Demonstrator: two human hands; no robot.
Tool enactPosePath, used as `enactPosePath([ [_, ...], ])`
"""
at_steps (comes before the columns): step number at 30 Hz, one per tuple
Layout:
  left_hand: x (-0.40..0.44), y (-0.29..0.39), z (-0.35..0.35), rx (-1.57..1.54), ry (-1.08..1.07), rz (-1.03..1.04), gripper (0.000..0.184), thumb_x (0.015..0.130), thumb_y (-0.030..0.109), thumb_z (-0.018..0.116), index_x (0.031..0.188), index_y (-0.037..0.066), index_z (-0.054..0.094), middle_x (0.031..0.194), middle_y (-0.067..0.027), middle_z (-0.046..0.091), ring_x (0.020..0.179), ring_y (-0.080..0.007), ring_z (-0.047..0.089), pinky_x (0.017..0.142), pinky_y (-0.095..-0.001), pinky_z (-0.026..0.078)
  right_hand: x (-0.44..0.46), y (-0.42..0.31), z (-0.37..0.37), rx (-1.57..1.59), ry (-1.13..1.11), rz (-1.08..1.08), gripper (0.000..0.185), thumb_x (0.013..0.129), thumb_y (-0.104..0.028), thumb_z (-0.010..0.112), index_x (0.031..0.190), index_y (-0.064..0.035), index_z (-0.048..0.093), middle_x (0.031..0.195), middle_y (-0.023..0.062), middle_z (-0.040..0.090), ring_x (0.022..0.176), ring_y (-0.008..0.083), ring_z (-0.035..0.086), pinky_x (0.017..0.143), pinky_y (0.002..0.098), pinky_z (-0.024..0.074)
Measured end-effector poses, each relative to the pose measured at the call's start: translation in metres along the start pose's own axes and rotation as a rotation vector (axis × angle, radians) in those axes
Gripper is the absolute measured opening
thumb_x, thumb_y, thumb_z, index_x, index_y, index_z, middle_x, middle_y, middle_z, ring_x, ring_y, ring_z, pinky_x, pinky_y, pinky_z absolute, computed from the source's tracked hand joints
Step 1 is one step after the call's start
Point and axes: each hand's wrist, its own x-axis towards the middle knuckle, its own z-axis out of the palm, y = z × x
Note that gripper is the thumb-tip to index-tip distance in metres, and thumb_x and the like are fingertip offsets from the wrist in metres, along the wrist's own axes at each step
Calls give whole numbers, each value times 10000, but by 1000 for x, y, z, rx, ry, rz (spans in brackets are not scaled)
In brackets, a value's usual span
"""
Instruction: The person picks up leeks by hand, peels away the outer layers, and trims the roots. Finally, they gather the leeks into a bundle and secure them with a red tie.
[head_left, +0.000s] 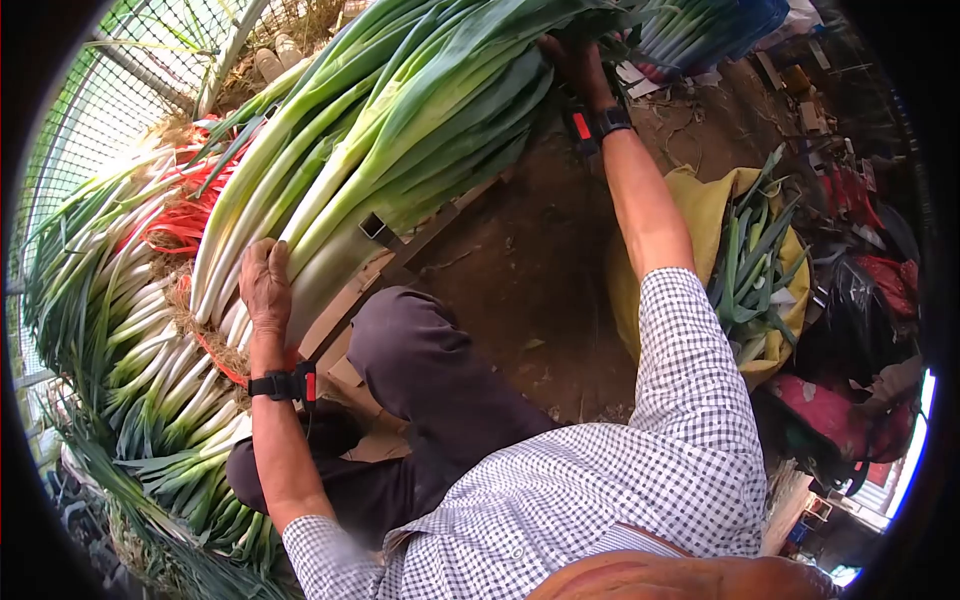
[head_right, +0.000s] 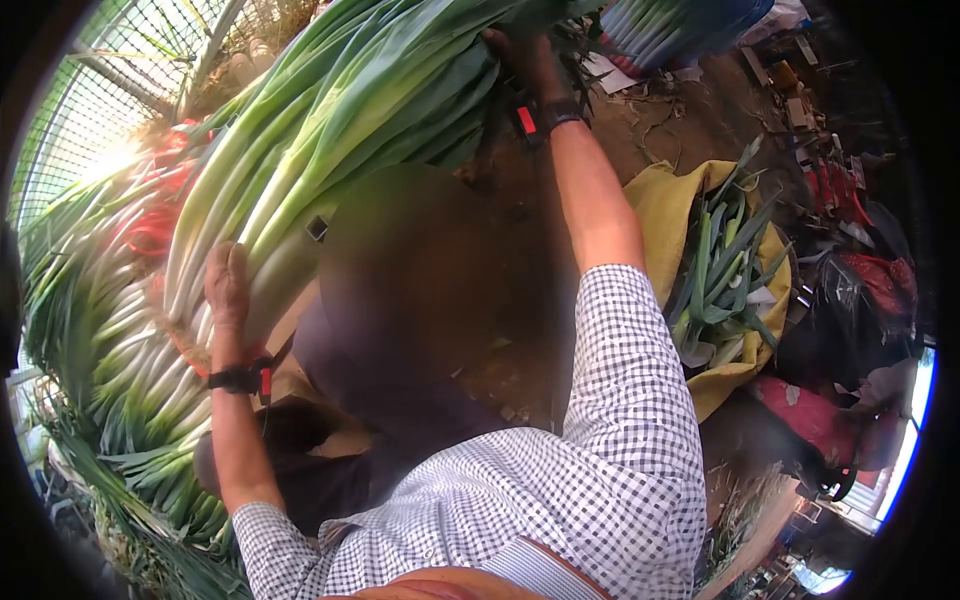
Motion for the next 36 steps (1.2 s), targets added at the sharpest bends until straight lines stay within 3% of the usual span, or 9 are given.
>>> enactPosePath([
  [1,-2,-1,0,-3,4,-1,384,1007,434,519,1004,67,630,980,-152,621,968,-357,581,857,-438,434,-3,17,8,-1,113,-139,428,852,-391,749,1065,-22,699,849,96,719,694,193,680,670,361,534],
  [7,-5,0,4,32,34,31,364,1000,425,530,1044,79,635,1003,-148,622,988,-346,580,869,-439,423,-65,-36,-11,536,269,230,383,886,-361,746,1045,-16,699,896,37,699,796,125,625,702,287,507],
  [10,-7,0,1,57,25,0,373,988,439,531,1050,88,643,1016,-135,630,1023,-342,580,888,-442,409,-117,44,-44,722,208,634,253,964,-205,648,1108,0,685,798,27,653,675,103,584,594,280,476],
  [12,-6,-2,4,68,34,10,378,980,448,540,1061,93,645,1023,-131,634,1030,-337,581,894,-446,409,-152,43,-66,-6,313,706,206,983,-186,622,1075,-18,699,757,1,637,622,65,544,567,255,449],
  [16,-9,9,1,139,81,-4,384,961,456,560,1063,97,652,1032,-129,642,1032,-328,586,893,-448,418,-113,-175,-36,71,206,72,140,978,-139,637,998,-18,705,812,6,672,722,58,581,660,215,467],
  [20,-13,17,-4,157,119,35,376,950,461,569,1029,104,657,1013,-122,644,986,-326,596,867,-447,437,-50,-300,76,71,-378,-636,141,892,-121,698,969,-3,691,908,143,678,834,311,637,762,380,502],
  [23,-18,17,-5,84,170,10,399,972,462,532,1017,88,664,978,-137,649,962,-342,607,860,-459,444,-56,-272,163,-294,-728,-644,260,945,-244,606,807,-26,636,821,138,618,862,336,592,789,442,464],
  [34,-28,-11,-20,97,-42,-270,523,964,542,474,1109,83,676,1134,-150,624,1137,-319,515,1042,-506,302,-66,-258,177,-352,-702,-730,197,967,-151,534,827,-14,554,834,180,553,849,386,540,770,482,441],
  [36,-35,-7,-13,154,108,-251,395,935,459,561,1055,101,675,1076,-158,647,1089,-341,561,958,-486,368,-66,-261,174,-341,-724,-736,180,957,-135,506,838,-7,547,858,192,543,881,390,534,790,490,432],
])
